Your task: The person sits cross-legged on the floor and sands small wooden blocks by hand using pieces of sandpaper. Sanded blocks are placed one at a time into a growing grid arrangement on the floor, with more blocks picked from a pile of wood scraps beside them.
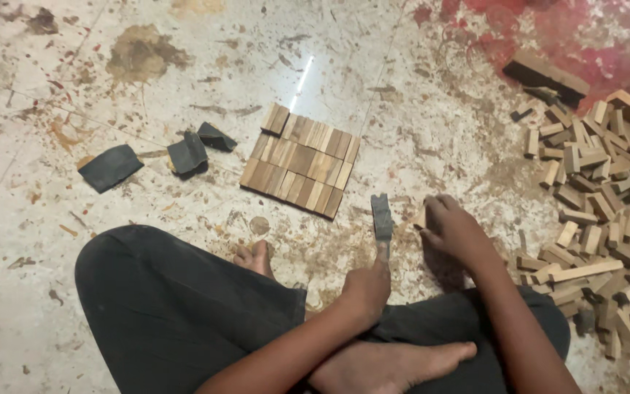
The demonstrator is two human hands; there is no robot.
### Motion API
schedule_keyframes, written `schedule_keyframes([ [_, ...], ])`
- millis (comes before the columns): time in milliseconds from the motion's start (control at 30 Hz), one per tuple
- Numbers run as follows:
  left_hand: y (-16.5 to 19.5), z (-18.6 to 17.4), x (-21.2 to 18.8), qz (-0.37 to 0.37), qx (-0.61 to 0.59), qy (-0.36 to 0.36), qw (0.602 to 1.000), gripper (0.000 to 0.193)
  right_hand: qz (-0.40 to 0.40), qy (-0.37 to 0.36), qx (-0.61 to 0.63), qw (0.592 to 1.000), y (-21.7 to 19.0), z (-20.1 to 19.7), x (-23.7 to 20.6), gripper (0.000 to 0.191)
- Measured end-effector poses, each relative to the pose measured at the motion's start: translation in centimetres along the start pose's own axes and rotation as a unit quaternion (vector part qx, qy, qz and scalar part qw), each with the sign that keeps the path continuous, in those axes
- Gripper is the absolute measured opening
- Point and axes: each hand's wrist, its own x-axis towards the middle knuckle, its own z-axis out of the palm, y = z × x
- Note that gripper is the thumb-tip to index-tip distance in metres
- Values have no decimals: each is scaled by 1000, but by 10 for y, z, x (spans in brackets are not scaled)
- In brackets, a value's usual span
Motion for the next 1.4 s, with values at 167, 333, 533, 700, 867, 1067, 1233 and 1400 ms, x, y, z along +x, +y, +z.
schedule_keyframes([
  [167,-1,2,5,-56,-91,0,994,68,36,-1,-19,999,-9,-1,7,61],
  [333,-3,13,2,-35,-93,69,993,64,73,3,-9,997,-17,-1,8,64],
  [533,2,16,0,-48,-73,59,994,67,123,-8,-19,992,-34,-5,9,62],
  [700,6,-12,-6,-41,-46,1,998,70,98,-69,58,991,-58,-10,17,66],
  [867,9,-30,-16,50,136,-60,988,69,-79,-61,92,991,-85,-3,23,67],
  [1067,9,-18,-12,52,162,-5,985,63,-35,-98,39,994,-88,-6,64,66],
  [1233,4,-7,-8,56,131,-10,990,52,-27,-155,27,987,-88,-4,54,68],
  [1400,4,-5,-9,37,106,13,994,46,-60,-107,58,991,-85,6,55,69],
])
